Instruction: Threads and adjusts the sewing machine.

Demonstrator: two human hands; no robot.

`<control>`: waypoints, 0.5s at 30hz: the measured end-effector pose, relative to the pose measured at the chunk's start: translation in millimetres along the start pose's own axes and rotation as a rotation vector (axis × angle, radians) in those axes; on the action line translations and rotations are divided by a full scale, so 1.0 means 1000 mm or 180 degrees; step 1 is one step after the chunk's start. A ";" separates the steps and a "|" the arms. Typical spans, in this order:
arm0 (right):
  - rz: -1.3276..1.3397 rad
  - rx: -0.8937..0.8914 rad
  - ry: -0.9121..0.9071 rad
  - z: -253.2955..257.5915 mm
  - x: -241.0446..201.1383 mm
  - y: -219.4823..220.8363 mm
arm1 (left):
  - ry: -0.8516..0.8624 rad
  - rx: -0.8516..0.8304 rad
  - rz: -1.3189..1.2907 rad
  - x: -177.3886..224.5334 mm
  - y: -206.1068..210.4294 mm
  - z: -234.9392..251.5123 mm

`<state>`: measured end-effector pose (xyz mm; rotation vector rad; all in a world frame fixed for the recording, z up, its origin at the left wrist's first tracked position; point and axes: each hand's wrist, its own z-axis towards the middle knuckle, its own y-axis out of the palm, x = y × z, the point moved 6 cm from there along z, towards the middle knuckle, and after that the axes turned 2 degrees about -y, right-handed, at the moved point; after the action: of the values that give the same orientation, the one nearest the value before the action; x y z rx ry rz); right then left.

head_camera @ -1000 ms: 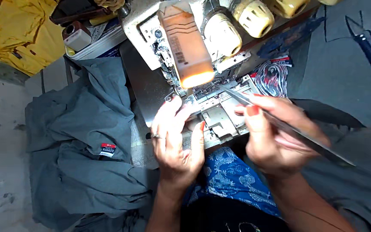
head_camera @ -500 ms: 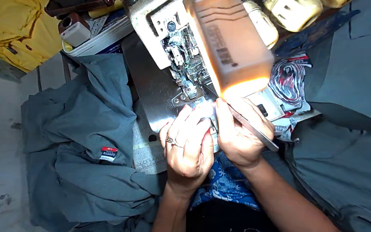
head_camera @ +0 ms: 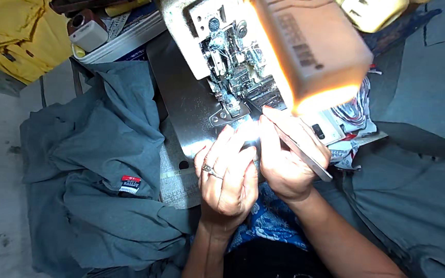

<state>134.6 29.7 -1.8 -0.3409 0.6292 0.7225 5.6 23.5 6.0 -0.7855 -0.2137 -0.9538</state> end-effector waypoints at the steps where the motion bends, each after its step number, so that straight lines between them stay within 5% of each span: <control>1: 0.0012 0.0009 0.0006 0.000 0.000 0.000 | -0.0004 0.0009 0.0006 0.000 0.000 0.000; 15: 0.0184 -0.0051 0.0111 0.001 0.006 0.004 | -0.0025 0.0013 -0.0036 0.000 0.000 0.000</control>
<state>136.1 35.9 -4.9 -0.3518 0.6687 0.7788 5.2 23.6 5.8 -0.7850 -0.2270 -0.9608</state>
